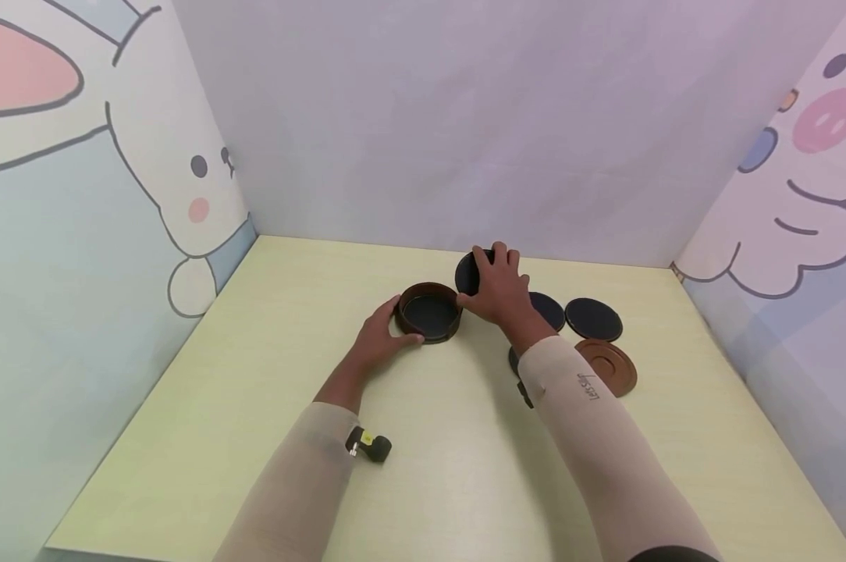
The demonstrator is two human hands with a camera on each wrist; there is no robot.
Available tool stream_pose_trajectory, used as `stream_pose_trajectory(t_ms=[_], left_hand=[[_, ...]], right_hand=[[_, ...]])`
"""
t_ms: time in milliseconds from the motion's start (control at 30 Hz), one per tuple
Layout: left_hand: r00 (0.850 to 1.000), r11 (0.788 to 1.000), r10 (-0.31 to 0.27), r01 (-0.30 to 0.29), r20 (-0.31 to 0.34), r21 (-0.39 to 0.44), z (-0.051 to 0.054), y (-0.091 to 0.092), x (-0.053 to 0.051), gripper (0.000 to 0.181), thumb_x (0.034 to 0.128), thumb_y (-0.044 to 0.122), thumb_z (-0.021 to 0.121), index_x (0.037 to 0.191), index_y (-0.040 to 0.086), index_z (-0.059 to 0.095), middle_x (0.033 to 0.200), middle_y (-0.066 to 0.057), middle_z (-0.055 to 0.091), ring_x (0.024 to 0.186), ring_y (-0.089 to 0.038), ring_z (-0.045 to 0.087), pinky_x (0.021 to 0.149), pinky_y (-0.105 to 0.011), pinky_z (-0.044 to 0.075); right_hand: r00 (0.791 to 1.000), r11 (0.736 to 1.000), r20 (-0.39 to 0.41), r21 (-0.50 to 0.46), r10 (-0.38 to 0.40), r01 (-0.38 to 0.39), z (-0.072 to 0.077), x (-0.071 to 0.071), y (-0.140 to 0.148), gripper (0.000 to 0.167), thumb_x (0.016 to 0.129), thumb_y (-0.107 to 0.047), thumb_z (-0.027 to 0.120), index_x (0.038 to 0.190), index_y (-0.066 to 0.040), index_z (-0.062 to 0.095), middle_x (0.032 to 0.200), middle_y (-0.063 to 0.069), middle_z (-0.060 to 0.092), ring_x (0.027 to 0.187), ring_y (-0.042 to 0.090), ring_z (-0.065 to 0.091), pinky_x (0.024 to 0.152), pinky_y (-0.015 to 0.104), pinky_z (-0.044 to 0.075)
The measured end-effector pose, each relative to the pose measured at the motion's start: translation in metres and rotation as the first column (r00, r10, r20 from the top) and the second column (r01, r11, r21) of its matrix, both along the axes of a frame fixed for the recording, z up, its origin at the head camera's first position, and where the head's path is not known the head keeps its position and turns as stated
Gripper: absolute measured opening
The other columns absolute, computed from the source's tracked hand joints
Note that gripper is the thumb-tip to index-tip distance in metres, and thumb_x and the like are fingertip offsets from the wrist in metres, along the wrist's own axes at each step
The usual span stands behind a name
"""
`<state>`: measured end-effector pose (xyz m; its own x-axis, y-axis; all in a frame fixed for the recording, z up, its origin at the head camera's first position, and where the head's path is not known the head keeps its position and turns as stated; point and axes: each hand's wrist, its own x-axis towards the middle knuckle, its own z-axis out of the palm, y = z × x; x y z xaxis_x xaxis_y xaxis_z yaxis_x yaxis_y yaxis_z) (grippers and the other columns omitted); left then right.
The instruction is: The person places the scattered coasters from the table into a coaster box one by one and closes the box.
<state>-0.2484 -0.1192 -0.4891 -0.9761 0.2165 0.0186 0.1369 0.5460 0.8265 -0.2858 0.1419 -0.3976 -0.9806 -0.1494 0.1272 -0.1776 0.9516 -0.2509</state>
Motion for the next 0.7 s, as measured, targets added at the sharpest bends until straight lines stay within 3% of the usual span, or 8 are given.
stream_pose_trajectory(t_ms=[467, 700], left_hand=[[1.0, 1.0, -0.006, 0.006, -0.002, 0.002, 0.0, 0.001, -0.002, 0.104, 0.0933, 0.04, 0.088, 0.173, 0.008, 0.029, 0.178, -0.014, 0.037, 0.168, -0.036, 0.03, 0.139, -0.055, 0.026], [1.0, 1.0, -0.006, 0.006, -0.01, -0.012, -0.001, 0.0, -0.002, 0.103, 0.0939, 0.041, 0.087, 0.173, 0.009, 0.029, 0.178, -0.014, 0.037, 0.168, -0.036, 0.031, 0.139, -0.056, 0.026]], right_hand=[[0.997, 0.983, -0.005, -0.167, 0.079, -0.079, -0.001, 0.004, -0.022, 0.101, 0.097, -0.055, 0.075, 0.174, -0.013, 0.025, 0.173, 0.023, 0.026, 0.157, 0.047, 0.028, 0.111, 0.071, 0.053], [0.992, 0.984, 0.027, -0.135, 0.119, -0.115, 0.003, 0.009, -0.035, 0.097, 0.097, -0.052, 0.075, 0.174, -0.015, 0.028, 0.171, 0.021, 0.028, 0.155, 0.044, 0.031, 0.108, 0.073, 0.053]])
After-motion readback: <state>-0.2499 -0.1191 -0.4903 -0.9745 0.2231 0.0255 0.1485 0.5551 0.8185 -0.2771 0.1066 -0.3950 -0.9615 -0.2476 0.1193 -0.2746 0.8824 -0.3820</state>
